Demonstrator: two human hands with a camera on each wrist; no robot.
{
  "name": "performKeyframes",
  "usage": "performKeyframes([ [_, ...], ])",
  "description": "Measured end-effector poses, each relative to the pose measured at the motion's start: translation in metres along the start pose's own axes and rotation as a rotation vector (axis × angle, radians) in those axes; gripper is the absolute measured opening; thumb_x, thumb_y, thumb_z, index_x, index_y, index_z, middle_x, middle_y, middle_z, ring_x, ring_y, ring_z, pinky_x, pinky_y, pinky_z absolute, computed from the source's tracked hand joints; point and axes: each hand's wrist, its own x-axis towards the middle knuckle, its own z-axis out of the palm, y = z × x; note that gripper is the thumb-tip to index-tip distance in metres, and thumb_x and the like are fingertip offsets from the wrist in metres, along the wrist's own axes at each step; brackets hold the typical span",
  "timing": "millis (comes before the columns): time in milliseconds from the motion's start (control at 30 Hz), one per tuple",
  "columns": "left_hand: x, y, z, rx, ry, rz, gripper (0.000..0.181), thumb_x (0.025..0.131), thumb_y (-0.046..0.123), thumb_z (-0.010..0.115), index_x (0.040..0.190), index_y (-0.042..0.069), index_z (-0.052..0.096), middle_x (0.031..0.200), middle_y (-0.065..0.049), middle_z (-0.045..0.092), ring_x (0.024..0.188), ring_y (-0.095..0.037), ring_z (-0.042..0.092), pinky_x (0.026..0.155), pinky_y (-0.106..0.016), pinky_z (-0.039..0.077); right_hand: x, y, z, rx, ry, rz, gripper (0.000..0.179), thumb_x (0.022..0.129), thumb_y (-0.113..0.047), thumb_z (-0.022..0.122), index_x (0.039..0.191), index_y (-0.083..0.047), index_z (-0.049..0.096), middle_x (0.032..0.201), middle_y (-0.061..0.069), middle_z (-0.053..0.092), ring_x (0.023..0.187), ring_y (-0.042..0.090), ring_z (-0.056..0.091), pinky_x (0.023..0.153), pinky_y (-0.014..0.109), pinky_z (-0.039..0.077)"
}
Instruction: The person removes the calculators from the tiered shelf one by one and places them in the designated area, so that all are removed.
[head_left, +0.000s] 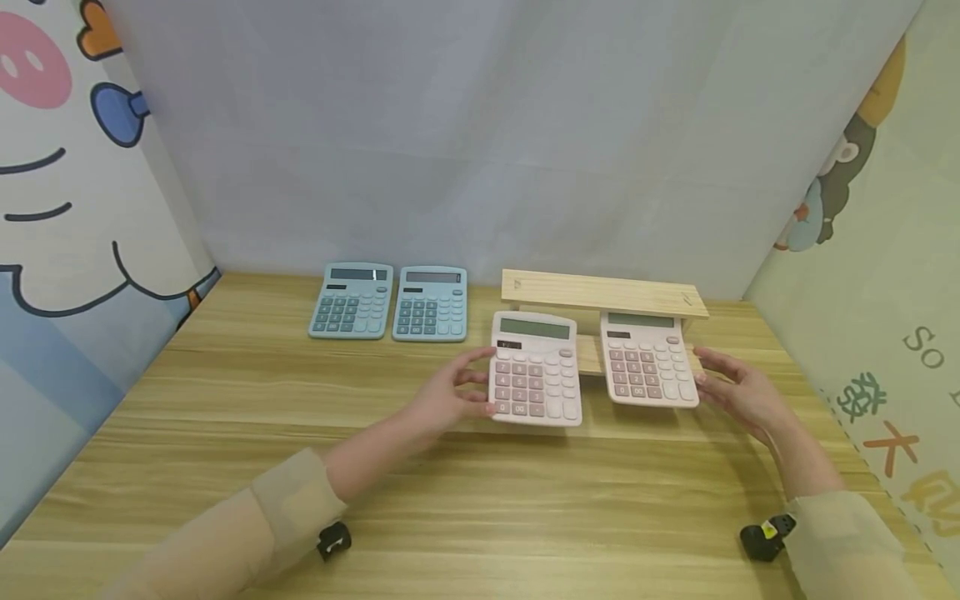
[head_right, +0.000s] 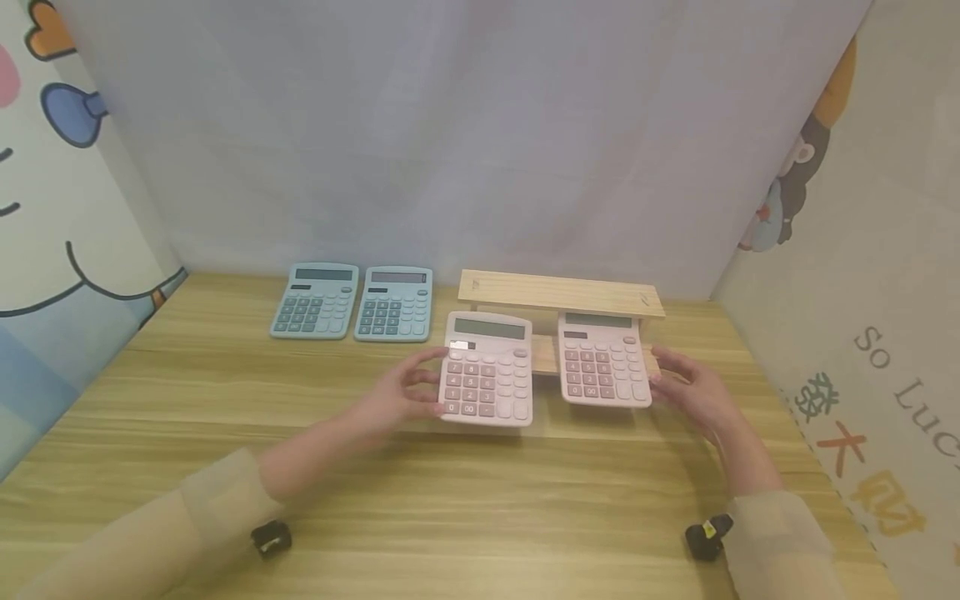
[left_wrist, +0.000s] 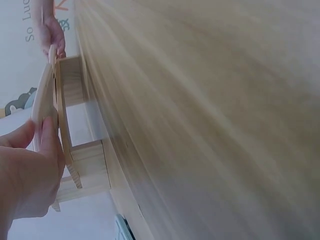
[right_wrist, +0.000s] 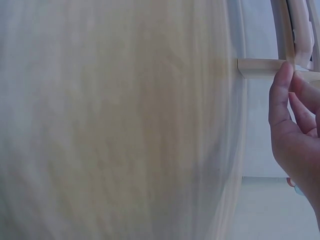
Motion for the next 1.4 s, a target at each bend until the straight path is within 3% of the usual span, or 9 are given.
performKeyframes([
  [300,-0.009,0.002,-0.021,0.001,0.002,0.020,0.086,0.072,-0.017,0.068,0.142,0.026,0.041,0.124,-0.019,0.053,0.099,-0.027,0.063,0.083,-0.035,0.056,0.003,0.002,-0.001,0.010,-0.010,-0.015,0.070,0.096,-0.017,0.054,0.149,0.001,0.012,0.153,0.030,-0.001,0.094,-0.009,0.055,0.088,0.015,0.050],
  [633,-0.023,0.009,-0.043,0.022,-0.019,0.052,0.085,0.075,-0.015,0.067,0.144,0.022,0.037,0.128,-0.021,0.050,0.097,-0.021,0.063,0.084,-0.035,0.056,0.005,0.005,-0.002,0.003,-0.009,-0.020,0.072,0.095,-0.020,0.056,0.150,0.000,0.014,0.152,0.029,0.004,0.095,-0.008,0.056,0.089,0.015,0.049],
  [1400,-0.044,0.002,-0.093,0.096,0.021,0.050,0.086,0.077,-0.012,0.067,0.148,0.018,0.029,0.133,-0.026,0.045,0.101,-0.024,0.061,0.086,-0.033,0.055,0.008,0.010,-0.003,-0.006,-0.012,-0.036,0.070,0.096,-0.018,0.055,0.150,0.000,0.013,0.151,0.028,0.008,0.096,-0.009,0.055,0.088,0.014,0.049],
])
